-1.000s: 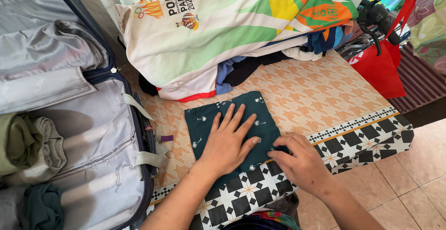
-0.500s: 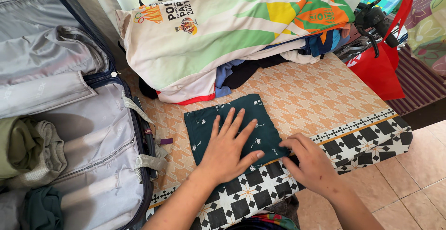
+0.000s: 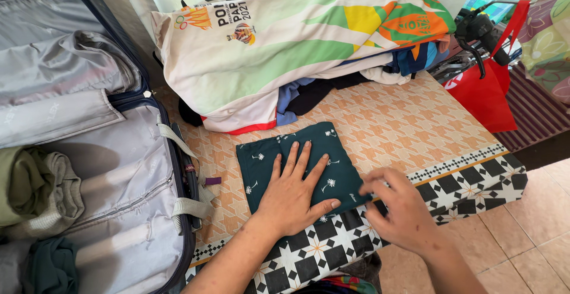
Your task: The person folds a green shirt, places it inside a suitcase, and then spreads out a white shirt with colorful patterns.
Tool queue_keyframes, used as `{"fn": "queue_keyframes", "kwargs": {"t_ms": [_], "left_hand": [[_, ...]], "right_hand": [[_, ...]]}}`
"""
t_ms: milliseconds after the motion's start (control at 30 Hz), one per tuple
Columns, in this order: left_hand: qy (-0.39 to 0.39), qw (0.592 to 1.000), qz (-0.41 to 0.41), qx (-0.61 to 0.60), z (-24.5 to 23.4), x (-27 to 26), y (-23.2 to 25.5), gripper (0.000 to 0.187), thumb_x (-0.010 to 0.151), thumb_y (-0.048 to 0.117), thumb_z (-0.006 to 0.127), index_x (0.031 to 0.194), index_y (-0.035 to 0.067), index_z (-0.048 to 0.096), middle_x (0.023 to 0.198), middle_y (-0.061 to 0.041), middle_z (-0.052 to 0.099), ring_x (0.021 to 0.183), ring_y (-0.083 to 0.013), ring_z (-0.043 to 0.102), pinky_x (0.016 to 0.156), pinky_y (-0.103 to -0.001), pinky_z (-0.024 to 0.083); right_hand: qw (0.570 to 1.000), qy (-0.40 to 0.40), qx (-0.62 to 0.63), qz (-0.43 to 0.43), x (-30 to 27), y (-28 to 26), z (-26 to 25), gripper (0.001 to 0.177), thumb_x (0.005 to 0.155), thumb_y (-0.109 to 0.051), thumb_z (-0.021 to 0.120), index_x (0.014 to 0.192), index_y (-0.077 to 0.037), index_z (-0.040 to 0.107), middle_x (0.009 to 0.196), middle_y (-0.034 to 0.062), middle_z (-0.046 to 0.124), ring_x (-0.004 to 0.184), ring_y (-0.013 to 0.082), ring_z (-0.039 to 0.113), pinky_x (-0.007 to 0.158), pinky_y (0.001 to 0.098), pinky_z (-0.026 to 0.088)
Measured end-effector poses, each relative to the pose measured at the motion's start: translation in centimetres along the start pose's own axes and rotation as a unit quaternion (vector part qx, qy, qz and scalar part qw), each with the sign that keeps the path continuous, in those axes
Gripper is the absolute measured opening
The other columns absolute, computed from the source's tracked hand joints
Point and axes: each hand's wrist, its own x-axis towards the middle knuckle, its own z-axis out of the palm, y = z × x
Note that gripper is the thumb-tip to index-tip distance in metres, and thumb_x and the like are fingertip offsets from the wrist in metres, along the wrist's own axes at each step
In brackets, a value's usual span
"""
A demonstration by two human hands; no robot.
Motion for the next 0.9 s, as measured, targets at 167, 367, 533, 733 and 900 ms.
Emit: {"fn": "queue_keyframes", "kwargs": {"t_ms": [167,367,533,733,900], "left_hand": [[0.056,0.988,-0.005,-0.147,0.1,-0.6,-1.0,0.071,0.097,0.044,0.055,0.157,0.008,0.041,0.165,-0.026,0.025,0.155,-0.0451,0.015,0.120,-0.060,0.015],[0.265,0.899,-0.105,-0.334,0.7,0.0,-2.5,0.049,0.103,0.022,0.047,0.146,-0.001,0.047,0.152,-0.025,0.051,0.145,-0.0396,0.049,0.119,-0.042,0.036],[0.300,0.882,-0.127,-0.340,0.8,0.0,-2.4,0.048,0.104,0.023,0.048,0.145,-0.003,0.047,0.147,-0.026,0.053,0.138,-0.0385,0.052,0.114,-0.041,0.038],[0.351,0.744,-0.203,-0.530,2.0,0.8,-4.1,0.040,0.106,0.025,0.044,0.134,0.003,0.062,0.129,-0.014,0.067,0.117,-0.0195,0.060,0.103,-0.032,0.046],[0.389,0.716,-0.228,-0.534,3.9,0.8,-5.4,0.032,0.109,0.024,0.044,0.103,0.000,0.065,0.101,-0.008,0.066,0.092,-0.0125,0.061,0.084,-0.030,0.051]], "right_hand": [[0.996,0.065,-0.011,-0.064,3.8,-2.8,1.7,0.033,0.088,-0.022,0.068,0.116,-0.004,0.065,0.130,0.0155,0.061,0.124,0.0330,0.058,0.104,0.0428,0.046],[0.979,-0.104,-0.168,-0.054,8.3,-3.5,5.1,0.096,0.089,-0.062,0.059,0.156,-0.002,0.028,0.162,0.0270,0.020,0.150,0.0478,0.012,0.114,0.0623,0.013],[0.972,-0.161,-0.173,0.012,8.4,-3.6,5.7,0.105,0.084,-0.073,0.058,0.156,-0.006,0.022,0.164,0.0268,0.009,0.152,0.0452,0.003,0.117,0.0615,0.008],[0.965,-0.188,-0.180,0.024,9.1,-4.7,5.1,0.110,0.082,-0.074,0.058,0.161,-0.008,0.020,0.167,0.0277,0.007,0.155,0.0468,0.001,0.115,0.0608,0.005],[0.980,-0.109,-0.157,-0.051,10.7,-5.1,6.6,0.096,0.091,-0.066,0.051,0.157,-0.003,0.024,0.162,0.0249,0.018,0.151,0.0433,0.010,0.117,0.0613,0.007]]}}
